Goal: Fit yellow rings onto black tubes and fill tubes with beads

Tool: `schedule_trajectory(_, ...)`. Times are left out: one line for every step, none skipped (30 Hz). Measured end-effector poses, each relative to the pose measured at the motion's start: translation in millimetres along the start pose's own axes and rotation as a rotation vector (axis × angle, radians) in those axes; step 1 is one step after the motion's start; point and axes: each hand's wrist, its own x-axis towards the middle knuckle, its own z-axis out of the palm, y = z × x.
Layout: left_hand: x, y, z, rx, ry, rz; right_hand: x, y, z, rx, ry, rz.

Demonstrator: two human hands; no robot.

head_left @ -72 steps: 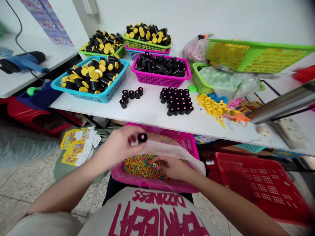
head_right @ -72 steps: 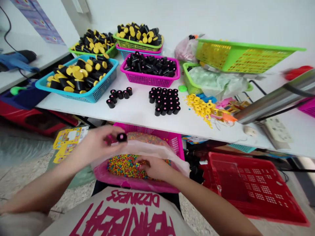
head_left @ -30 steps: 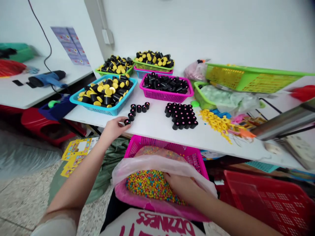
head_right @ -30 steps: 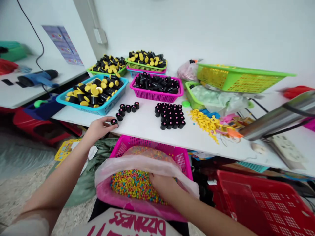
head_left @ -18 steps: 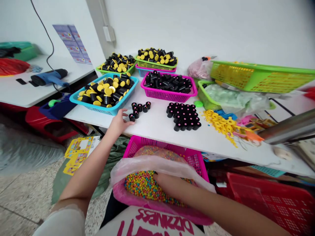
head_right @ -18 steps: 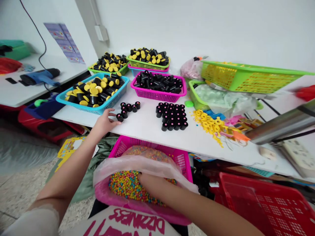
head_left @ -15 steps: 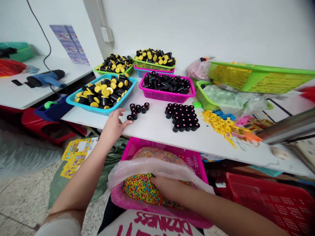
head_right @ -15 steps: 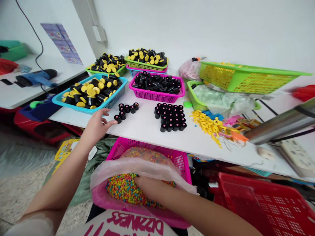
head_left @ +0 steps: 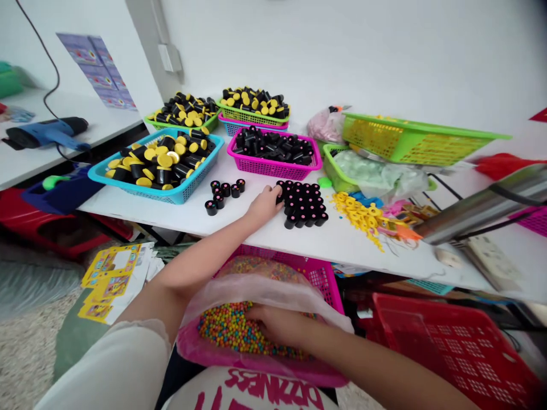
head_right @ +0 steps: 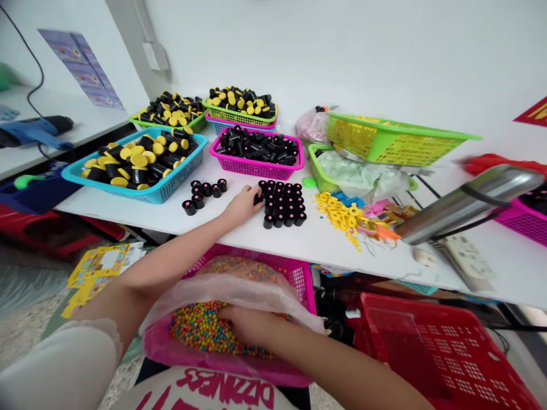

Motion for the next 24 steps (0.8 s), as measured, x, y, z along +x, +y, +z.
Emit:
schedule_trajectory(-0.3,2.3,-1.8,-0.003,-0.003,-0.009,-2.1,0.9,0.2,0.012,0.018,0.004)
schedule_trajectory(-2.5,4.7,-6.4,-0.009,-0.006,-0.008,-4.4,1.8,0.4,0.032,0.04,0.01)
schedule_trajectory(-7.1,7.3,-13.8,-0.022,-0.009,0.008,-6.9,2.7,0.6,0.062,0.063,0.016)
schedule_trajectory(-14.6,10.2,-23.8,-0.045,-0.009,0.036,-9.8,3.5,0.8,0.095,0.082,0.025)
schedule_trajectory(-25.5,13.3,-36.2,-0.077,-0.011,0.07,-13.0,4.1,0.7,0.125,0.103,0.036)
schedule_trajectory(-39.9,16.9,-50.3,-0.125,-0.016,0.105,-16.4,4.3,0.2,0.15,0.126,0.04)
schedule_trajectory(-57.8,20.8,-65.2,-0.175,-0.032,0.123,-20.1,4.0,-0.7,0.167,0.152,0.037)
schedule_trajectory(-78.6,24.9,-79.8,-0.234,-0.076,0.113,-23.9,3.3,-2.1,0.173,0.181,0.029)
schedule_trajectory(-101.6,28.8,-92.7,-0.302,-0.125,0.08,-27.7,2.1,-4.0,0.177,0.211,0.02)
schedule_trajectory(-125.8,32.1,-102.8,-0.351,-0.203,0.031,-31.1,0.6,-6.1,0.18,0.239,0.016)
schedule_trajectory(-150.0,34.4,-109.1,-0.38,-0.274,-0.015,-34.2,-1.1,-8.3,0.187,0.257,0.018)
schedule_trajectory(-173.5,35.4,-111.1,-0.395,-0.374,-0.036,-36.8,-3.0,-10.3,0.2,0.266,0.028)
schedule_trajectory(-195.2,35.1,-108.8,-0.384,-0.422,-0.048,-38.9,-5.0,-11.9,0.216,0.268,0.047)
schedule_trajectory(-214.7,33.7,-102.8,-0.353,-0.449,-0.067,-40.5,-6.9,-13.0,0.238,0.261,0.066)
schedule_trajectory(-231.5,31.4,-94.1,-0.335,-0.471,-0.077,-41.9,-9.0,-13.4,0.263,0.254,0.083)
schedule_trajectory(-245.4,28.6,-83.7,-0.326,-0.49,-0.092,-42.9,-11.1,-13.1,0.288,0.248,0.093)
schedule_trajectory(-256.4,25.9,-72.9,-0.324,-0.502,-0.105,-43.9,-13.3,-12.1,0.308,0.252,0.093)
schedule_trajectory(-264.8,23.4,-62.8,-0.332,-0.511,-0.112,-44.7,-15.7,-10.4,0.315,0.269,0.084)
schedule_trajectory(-270.7,21.3,-53.9,-0.342,-0.511,-0.116,-45.4,-18.1,-8.1,0.307,0.3,0.061)
schedule_trajectory(-274.7,19.9,-46.8,-0.35,-0.5,-0.115,-46.2,-20.5,-5.3,0.28,0.341,0.03)
schedule_trajectory(-277.2,19.0,-41.4,-0.356,-0.483,-0.111,-46.8,-22.9,-2.2,0.229,0.382,-0.008)
schedule_trajectory(-278.7,18.6,-37.6,-0.361,-0.466,-0.108,-47.4,-25.3,0.9,0.152,0.417,-0.046)
schedule_trajectory(-279.5,18.6,-35.1,-0.365,-0.452,-0.104,-47.9,-27.8,3.6,0.053,0.438,-0.081)
schedule_trajectory(-279.9,18.9,-33.5,-0.37,-0.437,-0.101,-48.3,-30.4,5.8,-0.06,0.442,-0.114)
